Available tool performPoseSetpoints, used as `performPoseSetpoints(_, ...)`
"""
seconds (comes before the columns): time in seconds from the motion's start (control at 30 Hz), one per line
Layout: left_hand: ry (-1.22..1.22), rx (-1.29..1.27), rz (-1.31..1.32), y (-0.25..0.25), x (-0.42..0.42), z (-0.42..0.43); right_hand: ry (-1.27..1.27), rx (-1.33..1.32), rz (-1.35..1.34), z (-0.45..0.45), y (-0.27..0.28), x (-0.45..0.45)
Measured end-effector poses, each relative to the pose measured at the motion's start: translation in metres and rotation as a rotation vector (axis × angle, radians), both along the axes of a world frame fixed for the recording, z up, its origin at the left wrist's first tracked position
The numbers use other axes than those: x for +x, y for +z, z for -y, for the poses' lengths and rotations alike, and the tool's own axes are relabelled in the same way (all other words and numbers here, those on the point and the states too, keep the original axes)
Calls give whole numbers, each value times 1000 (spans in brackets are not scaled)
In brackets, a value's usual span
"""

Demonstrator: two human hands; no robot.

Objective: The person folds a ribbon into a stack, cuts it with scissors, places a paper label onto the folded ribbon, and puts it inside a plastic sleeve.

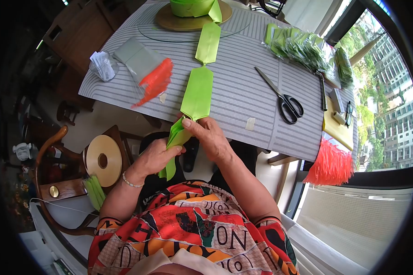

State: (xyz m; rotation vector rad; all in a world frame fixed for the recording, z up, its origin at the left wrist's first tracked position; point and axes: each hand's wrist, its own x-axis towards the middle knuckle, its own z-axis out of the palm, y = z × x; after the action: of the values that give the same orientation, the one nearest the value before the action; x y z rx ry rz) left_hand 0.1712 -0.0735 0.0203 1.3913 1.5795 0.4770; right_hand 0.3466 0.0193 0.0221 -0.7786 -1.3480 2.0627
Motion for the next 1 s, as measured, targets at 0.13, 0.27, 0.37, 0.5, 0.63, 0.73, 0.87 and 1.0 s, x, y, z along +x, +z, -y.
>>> performPoseSetpoints(0.13, 64, 237, -253, 9, 5, 8, -73, -24, 32, 4, -7, -22)
performPoseSetpoints(0.27, 107, 301, -370, 9, 3, 12, -108, -27, 22, 6, -11, -35)
performPoseSetpoints(0.37, 131, 227, -352, 13, 3, 12, -116, -44, -60, 7, -16, -39)
performPoseSetpoints(0.5, 136, 31, -100, -4, -8, 9, -83, 8, -46, 7, -19, -38)
performPoseSetpoints(0.63, 222, -173, 787, -14, -11, 10, 4, 58, -5, 3, -1, -25)
performPoseSetpoints(0.73, 197, -228, 1186, 5, -12, 6, -36, 85, -36, 7, -2, -8)
performPoseSetpoints(0.87, 223, -128, 1300, 14, -9, -7, 147, -169, -182, 29, -14, 10)
performPoseSetpoints(1.0, 324, -61, 1269, 7, -7, -18, 171, -316, -179, 60, -27, 8)
